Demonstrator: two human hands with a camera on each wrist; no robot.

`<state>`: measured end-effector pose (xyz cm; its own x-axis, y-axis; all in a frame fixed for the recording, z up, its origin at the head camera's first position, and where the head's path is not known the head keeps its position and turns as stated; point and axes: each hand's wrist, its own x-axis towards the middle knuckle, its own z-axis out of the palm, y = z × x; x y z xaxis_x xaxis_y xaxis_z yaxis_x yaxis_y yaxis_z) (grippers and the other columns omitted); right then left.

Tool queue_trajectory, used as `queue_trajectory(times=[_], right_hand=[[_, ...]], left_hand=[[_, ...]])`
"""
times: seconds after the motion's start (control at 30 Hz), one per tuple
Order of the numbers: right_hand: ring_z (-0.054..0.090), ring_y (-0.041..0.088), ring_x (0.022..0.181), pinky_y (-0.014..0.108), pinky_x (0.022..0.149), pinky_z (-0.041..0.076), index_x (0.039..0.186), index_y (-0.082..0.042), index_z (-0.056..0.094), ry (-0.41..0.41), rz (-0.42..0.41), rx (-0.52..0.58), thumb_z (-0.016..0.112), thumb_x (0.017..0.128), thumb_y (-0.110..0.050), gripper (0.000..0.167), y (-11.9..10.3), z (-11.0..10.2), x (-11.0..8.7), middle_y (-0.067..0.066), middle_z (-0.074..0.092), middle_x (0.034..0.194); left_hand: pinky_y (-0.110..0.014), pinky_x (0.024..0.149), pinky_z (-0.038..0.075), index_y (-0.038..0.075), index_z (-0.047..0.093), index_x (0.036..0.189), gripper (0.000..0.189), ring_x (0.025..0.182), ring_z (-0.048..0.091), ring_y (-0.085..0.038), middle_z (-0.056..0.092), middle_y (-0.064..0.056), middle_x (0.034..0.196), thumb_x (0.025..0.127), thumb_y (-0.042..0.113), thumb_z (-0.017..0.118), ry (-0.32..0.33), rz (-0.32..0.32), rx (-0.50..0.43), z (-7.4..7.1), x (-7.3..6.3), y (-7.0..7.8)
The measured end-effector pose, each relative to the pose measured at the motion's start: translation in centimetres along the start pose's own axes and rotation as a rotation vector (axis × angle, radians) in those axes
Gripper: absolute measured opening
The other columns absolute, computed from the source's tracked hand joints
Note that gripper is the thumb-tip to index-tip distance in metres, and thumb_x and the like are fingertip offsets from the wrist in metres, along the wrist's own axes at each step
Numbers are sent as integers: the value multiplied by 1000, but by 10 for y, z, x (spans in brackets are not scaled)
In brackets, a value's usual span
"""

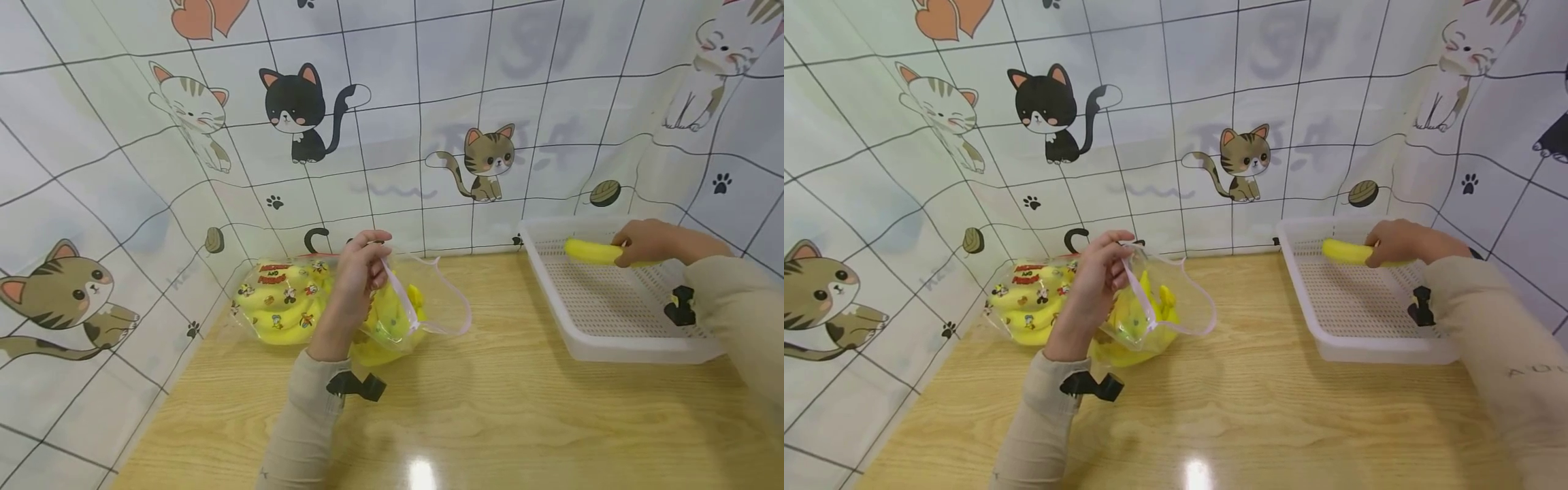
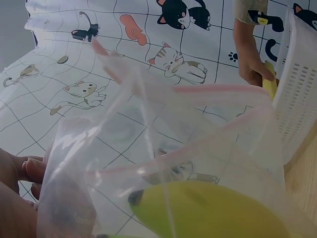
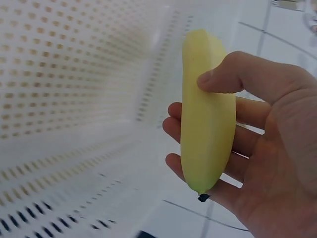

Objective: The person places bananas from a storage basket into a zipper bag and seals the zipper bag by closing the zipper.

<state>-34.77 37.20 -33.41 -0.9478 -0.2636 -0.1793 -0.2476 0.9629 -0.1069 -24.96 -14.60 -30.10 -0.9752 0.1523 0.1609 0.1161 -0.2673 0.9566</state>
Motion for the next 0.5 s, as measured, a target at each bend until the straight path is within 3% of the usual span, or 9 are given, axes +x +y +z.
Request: queue_trajectory(times=[0.27,0.5], right_hand=[[57,26,84,43,71,50,124,10,65,148,-27,16,77,85,-19,50,-25,-30,-16,10,71,97],[54,21,84,38,71,43,133,5,62,222,-95,-4,77,84,-19,56,-67,-54,-32,6,68,99]], left_hand=[[-20,46,29,8,57,116,18,46,27,-9,34,6,58,100,4,51,1,-3,5,1,0,0],[-20,45,29,1,55,122,22,46,27,-9,33,6,57,100,2,50,6,-8,-2,1,1,0]])
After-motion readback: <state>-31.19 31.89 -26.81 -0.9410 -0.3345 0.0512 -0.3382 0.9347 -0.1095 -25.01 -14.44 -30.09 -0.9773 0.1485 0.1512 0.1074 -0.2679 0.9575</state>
